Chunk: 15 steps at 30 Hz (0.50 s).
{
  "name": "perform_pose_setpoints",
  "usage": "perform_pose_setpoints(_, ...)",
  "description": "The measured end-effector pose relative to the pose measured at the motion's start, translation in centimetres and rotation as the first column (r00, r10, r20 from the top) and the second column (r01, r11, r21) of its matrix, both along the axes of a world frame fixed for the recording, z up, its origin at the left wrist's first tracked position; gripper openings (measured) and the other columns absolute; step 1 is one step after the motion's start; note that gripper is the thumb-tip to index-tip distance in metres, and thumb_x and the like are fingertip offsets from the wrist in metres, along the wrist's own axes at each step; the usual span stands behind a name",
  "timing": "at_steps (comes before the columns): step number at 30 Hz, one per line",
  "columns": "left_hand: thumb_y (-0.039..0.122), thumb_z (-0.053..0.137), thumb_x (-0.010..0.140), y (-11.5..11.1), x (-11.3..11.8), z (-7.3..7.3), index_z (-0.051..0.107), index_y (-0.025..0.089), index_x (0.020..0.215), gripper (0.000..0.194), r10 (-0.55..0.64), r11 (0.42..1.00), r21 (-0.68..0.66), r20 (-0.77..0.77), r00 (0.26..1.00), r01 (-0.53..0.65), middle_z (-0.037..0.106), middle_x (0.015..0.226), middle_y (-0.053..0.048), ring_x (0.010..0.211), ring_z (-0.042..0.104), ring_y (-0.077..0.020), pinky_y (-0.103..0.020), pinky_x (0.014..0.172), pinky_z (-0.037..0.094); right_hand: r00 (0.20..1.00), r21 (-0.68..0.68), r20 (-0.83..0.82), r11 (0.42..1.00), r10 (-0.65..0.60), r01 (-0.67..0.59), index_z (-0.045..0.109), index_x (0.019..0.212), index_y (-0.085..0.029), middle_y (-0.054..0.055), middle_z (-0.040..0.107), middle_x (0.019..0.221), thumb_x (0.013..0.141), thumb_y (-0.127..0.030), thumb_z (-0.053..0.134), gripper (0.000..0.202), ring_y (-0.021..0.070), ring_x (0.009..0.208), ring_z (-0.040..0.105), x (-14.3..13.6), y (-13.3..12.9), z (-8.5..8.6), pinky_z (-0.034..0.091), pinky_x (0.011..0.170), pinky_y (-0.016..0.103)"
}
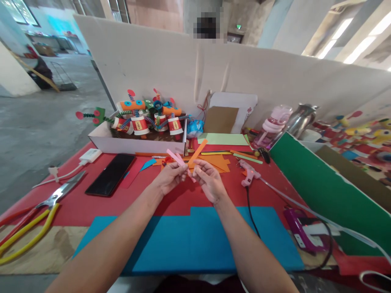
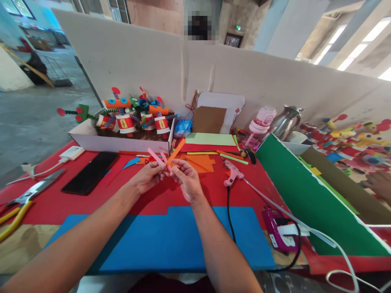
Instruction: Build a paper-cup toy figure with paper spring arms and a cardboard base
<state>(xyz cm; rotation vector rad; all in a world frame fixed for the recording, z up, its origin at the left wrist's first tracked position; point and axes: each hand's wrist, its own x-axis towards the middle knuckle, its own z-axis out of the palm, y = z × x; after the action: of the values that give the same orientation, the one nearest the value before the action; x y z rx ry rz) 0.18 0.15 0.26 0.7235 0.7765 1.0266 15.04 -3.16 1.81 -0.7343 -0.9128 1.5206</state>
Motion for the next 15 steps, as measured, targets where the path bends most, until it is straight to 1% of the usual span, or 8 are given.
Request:
perform_pose_setpoints(4, 0.027, 0.088, 0.053, -0.10, 0.20, 0.01, 0.066, 0.011, 0.065, 0.030, 0.002, 1.000, -0.021, 0.009, 1.000, -0.002, 0.062, 0.057, -0.001, 0.047, 0.051, -0.0055, -0.017, 0.046, 0.041, 1.000, -0.005, 0.001, 1.000, -0.002, 0.002, 0.068, 0.093, -0.022, -0.004, 0.060, 0.065, 0.066, -0.036, 0.080, 0.033, 0.0112, 0.066, 0.061, 0.09, 0.06, 0.04, 0.049, 0.063, 0.024)
perform_pose_setpoints(6, 0.027, 0.089, 0.051, -0.17, 0.29, 0.18, 0.066, 0.010, 0.063, 0.031, -0.001, 1.000, -0.027, 0.013, 1.000, 0.001, 0.062, 0.055, -0.001, 0.046, 0.051, -0.0054, -0.017, 0.044, 0.041, 1.000, -0.021, 0.026, 1.000, -0.010, 0.011, 0.068, 0.089, -0.022, -0.004, 0.059, 0.063, 0.065, -0.037, 0.081, 0.031, 0.0104, 0.061, 0.059, 0.12, 0.14, -0.04, 0.049, 0.062, 0.025)
perform_pose_setpoints(9, 0.028, 0.090, 0.049, -0.28, 0.37, 0.35, 0.065, 0.010, 0.062, 0.033, -0.002, 1.000, -0.017, 0.030, 1.000, 0.003, 0.060, 0.052, 0.000, 0.044, 0.049, -0.0051, -0.017, 0.042, 0.040, 0.991, -0.051, 0.124, 0.998, -0.041, 0.048, 0.067, 0.082, -0.021, -0.004, 0.061, 0.062, 0.063, -0.036, 0.081, 0.028, 0.0091, 0.055, 0.056, 0.10, 0.28, -0.29, 0.047, 0.060, 0.024)
perform_pose_setpoints(11, 0.028, 0.090, 0.047, -0.32, 0.40, 0.34, 0.065, 0.009, 0.062, 0.035, -0.006, 1.000, -0.008, 0.044, 0.999, 0.007, 0.060, 0.054, 0.000, 0.044, 0.050, -0.0050, -0.016, 0.042, 0.040, 0.981, -0.040, 0.181, 0.996, -0.066, 0.075, 0.067, 0.082, -0.021, -0.002, 0.065, 0.069, 0.060, -0.034, 0.082, 0.030, 0.0101, 0.061, 0.059, 0.01, 0.34, -0.48, 0.046, 0.060, 0.023)
perform_pose_setpoints(13, 0.029, 0.091, 0.046, -0.34, 0.43, 0.25, 0.065, 0.009, 0.064, 0.037, -0.016, 1.000, -0.004, 0.045, 0.999, 0.016, 0.061, 0.055, -0.001, 0.045, 0.051, -0.0053, -0.016, 0.042, 0.041, 0.971, -0.013, 0.229, 0.997, -0.069, 0.074, 0.068, 0.086, -0.022, -0.002, 0.067, 0.076, 0.059, -0.033, 0.082, 0.033, 0.0112, 0.067, 0.060, -0.14, 0.34, -0.63, 0.046, 0.064, 0.024)
perform_pose_setpoints(15, 0.031, 0.091, 0.045, -0.37, 0.50, 0.16, 0.066, 0.010, 0.065, 0.039, -0.019, 1.000, -0.001, 0.031, 0.999, 0.019, 0.060, 0.054, 0.000, 0.044, 0.050, -0.0053, -0.017, 0.042, 0.041, 0.946, 0.013, 0.314, 0.997, -0.076, 0.076, 0.069, 0.085, -0.022, -0.002, 0.067, 0.074, 0.061, -0.034, 0.081, 0.030, 0.0119, 0.066, 0.058, -0.30, 0.31, -0.74, 0.046, 0.064, 0.025)
